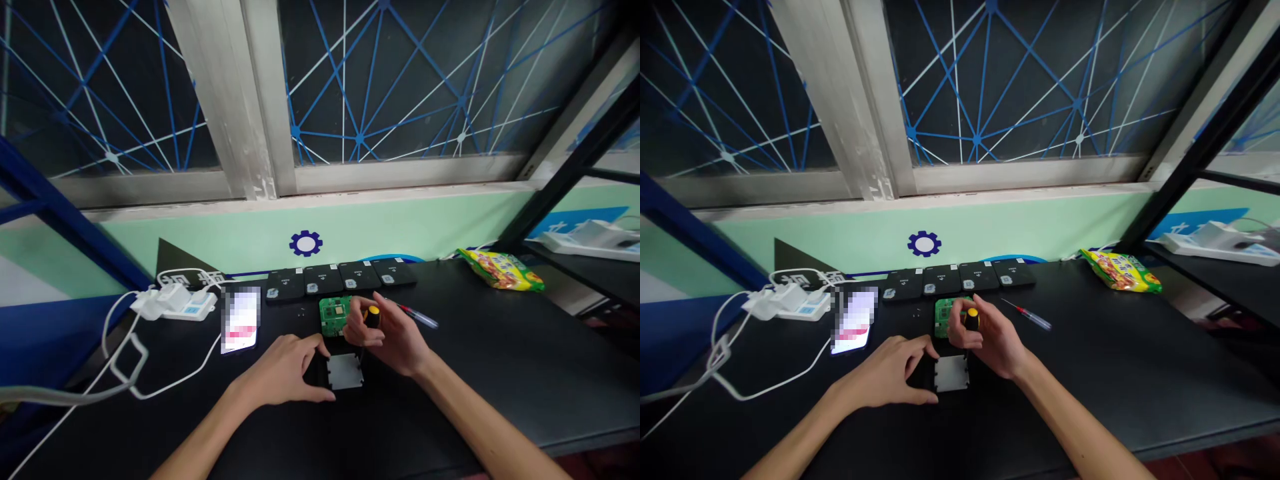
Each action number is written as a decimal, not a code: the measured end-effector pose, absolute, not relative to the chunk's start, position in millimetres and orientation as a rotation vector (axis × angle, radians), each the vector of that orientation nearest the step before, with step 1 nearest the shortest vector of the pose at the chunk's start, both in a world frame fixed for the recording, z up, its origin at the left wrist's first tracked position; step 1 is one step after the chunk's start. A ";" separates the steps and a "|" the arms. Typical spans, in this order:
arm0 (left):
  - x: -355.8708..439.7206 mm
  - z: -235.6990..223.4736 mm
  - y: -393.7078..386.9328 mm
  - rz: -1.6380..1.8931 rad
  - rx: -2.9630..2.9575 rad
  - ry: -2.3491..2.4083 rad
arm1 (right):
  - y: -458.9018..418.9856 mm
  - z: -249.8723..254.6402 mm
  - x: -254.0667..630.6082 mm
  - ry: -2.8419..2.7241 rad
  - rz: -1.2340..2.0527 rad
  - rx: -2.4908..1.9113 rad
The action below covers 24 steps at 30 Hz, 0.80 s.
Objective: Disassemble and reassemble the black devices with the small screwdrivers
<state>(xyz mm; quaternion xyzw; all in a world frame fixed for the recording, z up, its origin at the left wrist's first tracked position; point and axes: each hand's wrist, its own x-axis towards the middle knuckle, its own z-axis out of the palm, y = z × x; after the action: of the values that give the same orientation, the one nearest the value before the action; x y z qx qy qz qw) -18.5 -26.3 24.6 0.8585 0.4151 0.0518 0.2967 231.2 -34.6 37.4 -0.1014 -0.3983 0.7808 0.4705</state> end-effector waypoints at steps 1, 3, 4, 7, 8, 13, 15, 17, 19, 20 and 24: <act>-18.4 24.4 -26.3 0.140 2.286 1.104 | -34.9 37.8 231.9 -0.951 1.924 -0.232; -17.9 23.9 -26.2 0.147 2.293 1.106 | -35.4 38.3 232.8 -0.938 1.921 -0.217; -17.7 23.7 -26.2 0.152 2.295 1.107 | -35.7 38.5 233.0 -0.951 1.906 -0.224; -17.4 23.5 -26.7 0.156 2.297 1.113 | -36.3 38.3 231.8 -1.009 1.849 -0.265; -17.4 23.7 -27.0 0.154 2.296 1.116 | -36.5 38.2 231.1 -1.009 1.852 -0.272; -17.1 27.6 -29.2 0.172 2.267 1.090 | -38.4 36.7 229.4 -0.935 1.921 -0.245; -16.2 29.7 -29.6 0.233 2.236 1.068 | -38.9 36.6 230.0 -0.945 1.891 -0.246; -14.7 30.3 -30.3 0.345 2.194 1.069 | -39.2 38.0 231.0 -0.929 1.874 -0.239; -12.3 28.2 -31.7 0.465 2.158 1.056 | -39.6 41.1 231.9 -0.883 1.851 -0.215; -10.7 26.1 -32.8 0.517 2.145 1.034 | -40.0 43.1 232.2 -0.856 1.834 -0.200; -1.6 14.1 -38.7 0.687 2.091 0.942 | -43.4 49.4 230.2 -0.750 1.817 -0.179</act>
<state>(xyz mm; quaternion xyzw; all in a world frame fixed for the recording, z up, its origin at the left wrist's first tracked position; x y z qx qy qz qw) -1.6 -38.7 14.1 0.8130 0.3663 0.2672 0.3652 230.2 -43.4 49.4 -0.0757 -0.3172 0.7680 0.5513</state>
